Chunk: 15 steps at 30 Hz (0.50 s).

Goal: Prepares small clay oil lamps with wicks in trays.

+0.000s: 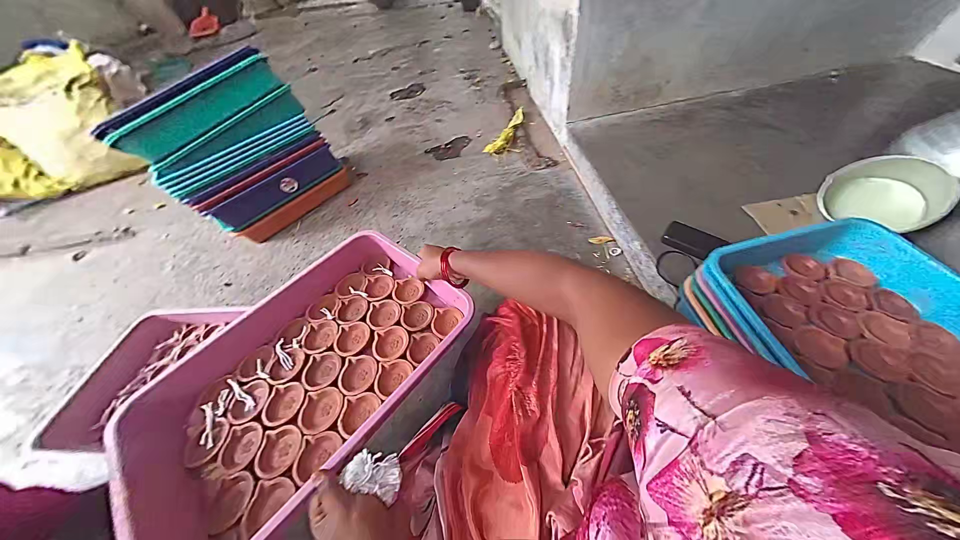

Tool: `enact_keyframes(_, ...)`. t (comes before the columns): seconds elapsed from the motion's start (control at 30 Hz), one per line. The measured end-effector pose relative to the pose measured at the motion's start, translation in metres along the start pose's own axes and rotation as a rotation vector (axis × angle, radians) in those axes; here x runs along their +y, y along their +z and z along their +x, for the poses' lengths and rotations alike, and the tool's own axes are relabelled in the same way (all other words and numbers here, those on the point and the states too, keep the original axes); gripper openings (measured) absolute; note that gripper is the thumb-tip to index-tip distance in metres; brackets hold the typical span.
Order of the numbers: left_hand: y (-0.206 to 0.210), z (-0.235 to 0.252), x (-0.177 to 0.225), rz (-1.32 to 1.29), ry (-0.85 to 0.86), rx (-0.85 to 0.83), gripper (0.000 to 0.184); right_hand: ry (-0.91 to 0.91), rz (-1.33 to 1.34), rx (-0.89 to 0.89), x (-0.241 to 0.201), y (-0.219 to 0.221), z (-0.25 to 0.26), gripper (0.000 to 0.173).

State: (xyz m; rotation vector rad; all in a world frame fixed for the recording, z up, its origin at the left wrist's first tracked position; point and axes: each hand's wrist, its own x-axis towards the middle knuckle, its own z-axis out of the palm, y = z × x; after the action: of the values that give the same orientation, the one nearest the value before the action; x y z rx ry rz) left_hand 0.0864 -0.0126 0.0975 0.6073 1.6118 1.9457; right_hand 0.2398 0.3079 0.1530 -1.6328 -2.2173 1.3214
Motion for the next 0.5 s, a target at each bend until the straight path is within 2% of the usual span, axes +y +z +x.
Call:
enact_keyframes(0.13, 0.055, -0.026, 0.065, -0.093, 0.16, -0.072, 0.026, 0.017, 0.042, 0.153, -0.009, -0.078, -0.092, 0.038)
enact_keyframes(0.27, 0.089, -0.052, 0.107, -0.149, 0.265, -0.223, 0.03, 0.061, 0.076, 0.344, 0.013, -0.141, -0.188, 0.024)
enact_keyframes(0.37, 0.11, -0.072, 0.125, -0.166, 0.308, -0.419, 0.033, 0.142, 0.177, 0.487, 0.044, -0.175, -0.259, 0.022)
enact_keyframes(0.5, 0.137, -0.104, 0.133, -0.22, 0.272, -0.747, 0.041, 0.27, 0.271, 0.649, 0.091, -0.198, -0.349, 0.023)
